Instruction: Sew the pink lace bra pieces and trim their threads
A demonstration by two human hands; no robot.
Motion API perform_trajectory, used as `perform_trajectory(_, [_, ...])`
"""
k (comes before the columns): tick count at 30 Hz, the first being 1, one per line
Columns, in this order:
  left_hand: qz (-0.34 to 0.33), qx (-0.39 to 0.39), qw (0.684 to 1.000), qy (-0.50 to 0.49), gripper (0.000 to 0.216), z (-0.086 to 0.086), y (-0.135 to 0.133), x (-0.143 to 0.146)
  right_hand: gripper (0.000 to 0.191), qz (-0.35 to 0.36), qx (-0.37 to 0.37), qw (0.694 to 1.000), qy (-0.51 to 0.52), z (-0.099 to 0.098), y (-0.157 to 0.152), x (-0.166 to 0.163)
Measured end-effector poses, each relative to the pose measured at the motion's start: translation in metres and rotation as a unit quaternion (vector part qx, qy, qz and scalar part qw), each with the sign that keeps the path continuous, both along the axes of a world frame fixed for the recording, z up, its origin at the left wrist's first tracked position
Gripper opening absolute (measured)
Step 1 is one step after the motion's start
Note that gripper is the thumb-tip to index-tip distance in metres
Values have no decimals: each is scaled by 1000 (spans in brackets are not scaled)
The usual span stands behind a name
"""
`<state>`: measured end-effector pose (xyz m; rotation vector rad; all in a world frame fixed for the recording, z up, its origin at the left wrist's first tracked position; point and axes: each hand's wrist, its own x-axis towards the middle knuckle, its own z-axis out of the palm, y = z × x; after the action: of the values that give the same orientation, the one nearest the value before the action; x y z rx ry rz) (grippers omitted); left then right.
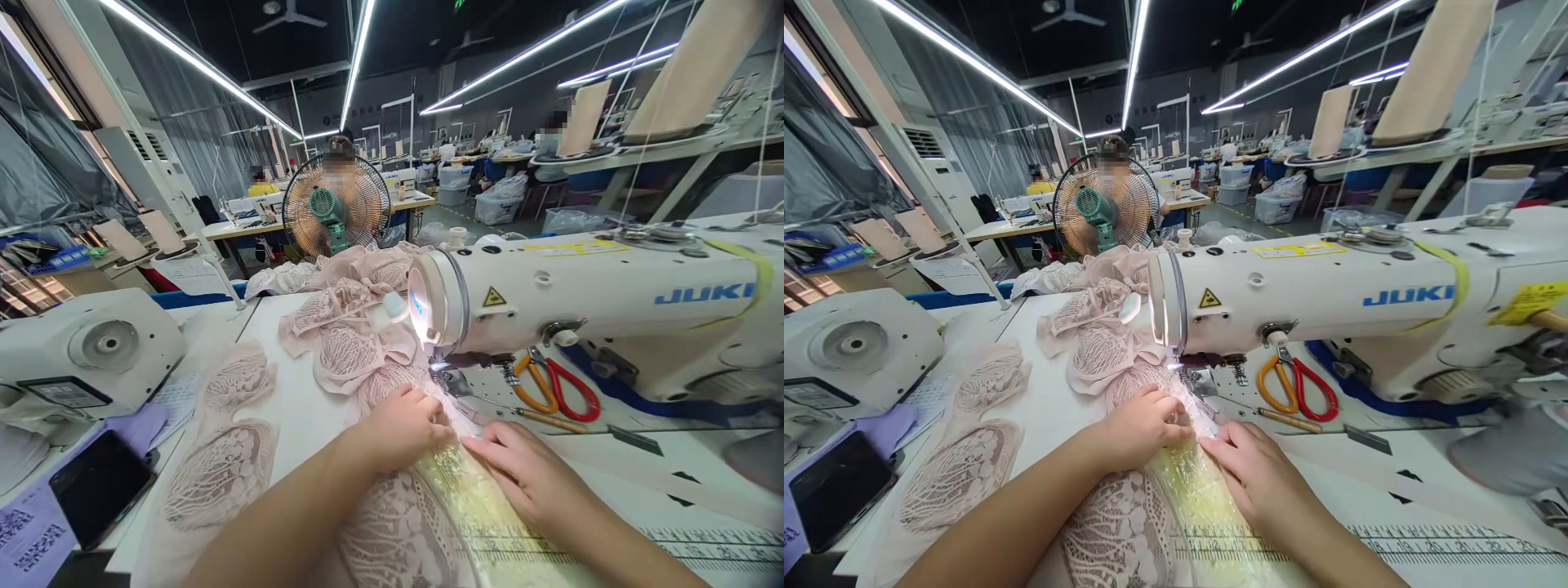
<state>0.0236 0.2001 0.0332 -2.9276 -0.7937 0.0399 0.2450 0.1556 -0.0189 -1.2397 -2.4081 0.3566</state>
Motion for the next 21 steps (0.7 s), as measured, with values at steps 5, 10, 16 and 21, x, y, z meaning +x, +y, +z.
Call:
perform_trajectory(5, [6, -5, 1000, -18, 25, -5, 9, -1, 40, -13, -27, 999, -42, 9, 9, -8])
perform_trajectory(10, [2, 5, 999, -33, 21, -9, 16, -2, 44, -44, -69, 990, -112, 23, 17, -17])
perform_trajectory(16, [19, 28, 999, -33, 22, -8, 20, -5, 48, -91, -96, 972, -196, 34, 24, -35])
perform_trajectory(21, [28, 27, 999, -22, 24, -6, 22, -6, 49, -92, -82, 968, -219, 33, 22, -39])
